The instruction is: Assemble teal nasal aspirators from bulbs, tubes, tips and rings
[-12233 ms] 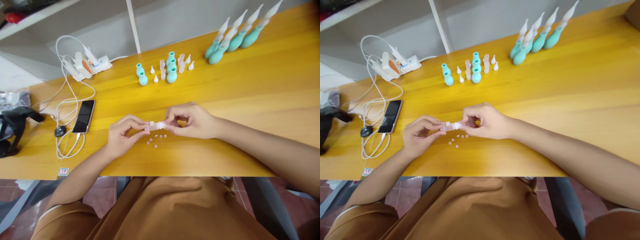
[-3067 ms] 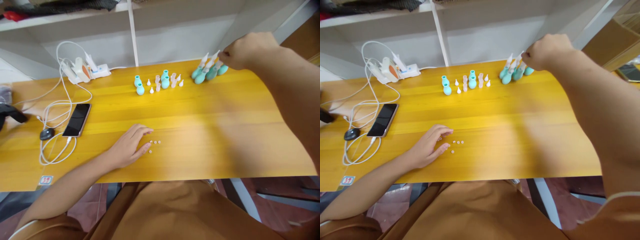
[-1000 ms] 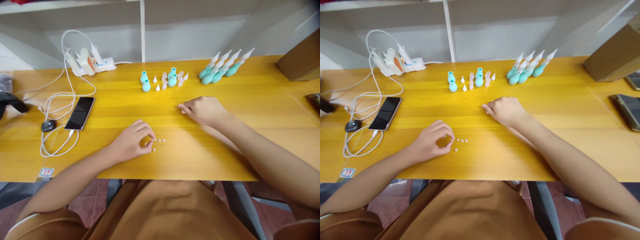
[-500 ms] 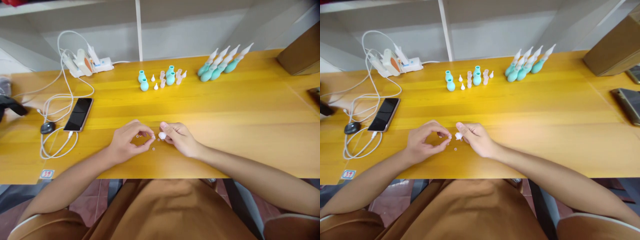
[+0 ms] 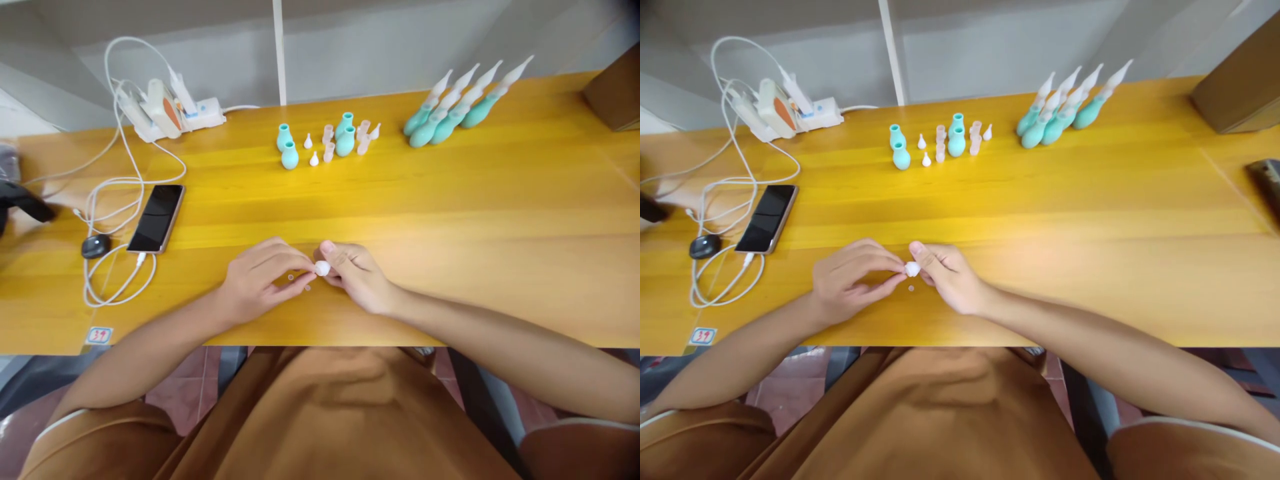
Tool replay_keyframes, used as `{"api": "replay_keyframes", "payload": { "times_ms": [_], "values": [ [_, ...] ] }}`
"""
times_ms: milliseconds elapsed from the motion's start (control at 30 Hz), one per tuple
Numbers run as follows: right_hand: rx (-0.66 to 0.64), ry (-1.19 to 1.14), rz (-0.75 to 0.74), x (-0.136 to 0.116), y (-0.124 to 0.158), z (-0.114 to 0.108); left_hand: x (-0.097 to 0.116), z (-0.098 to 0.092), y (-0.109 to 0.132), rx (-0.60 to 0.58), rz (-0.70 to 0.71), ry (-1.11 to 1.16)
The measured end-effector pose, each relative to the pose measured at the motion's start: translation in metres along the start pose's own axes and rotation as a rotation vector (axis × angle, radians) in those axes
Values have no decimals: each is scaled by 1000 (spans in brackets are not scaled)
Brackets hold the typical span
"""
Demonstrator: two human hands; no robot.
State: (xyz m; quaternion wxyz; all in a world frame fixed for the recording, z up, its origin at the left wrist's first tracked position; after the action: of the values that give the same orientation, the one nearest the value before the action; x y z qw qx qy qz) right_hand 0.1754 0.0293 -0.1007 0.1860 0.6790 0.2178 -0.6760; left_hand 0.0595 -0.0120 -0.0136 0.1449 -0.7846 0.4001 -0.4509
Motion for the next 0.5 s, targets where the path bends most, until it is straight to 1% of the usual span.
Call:
{"api": "replay_keyframes", "payload": {
  "times_ms": [100,167,267,400,500],
  "values": [
    [-7,-5,6,2,0,1,-1,-2,1,25,-18,-19],
    [-8,4,-13,2,0,0,0,-3,2,28,-6,-23],
    [-13,28,-44,0,1,-1,1,-2,3,24,17,-1],
    [-13,61,-75,-3,2,-2,-3,0,5,10,-5,22],
    [1,66,-86,-3,1,-3,-3,2,6,3,8,38]
  ]
}}
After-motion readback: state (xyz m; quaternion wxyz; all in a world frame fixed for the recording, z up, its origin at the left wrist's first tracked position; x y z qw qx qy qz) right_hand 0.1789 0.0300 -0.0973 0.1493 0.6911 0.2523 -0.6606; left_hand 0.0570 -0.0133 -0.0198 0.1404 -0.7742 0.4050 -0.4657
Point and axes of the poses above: each hand's wrist, its own y-axis away from the middle knuckle, its own z-axis out of the palm, x = y × z, the point moved 10 cm from there along -y, towards the middle knuckle, and after that the axes turned 10 degrees about y, right-handed, at the moved point
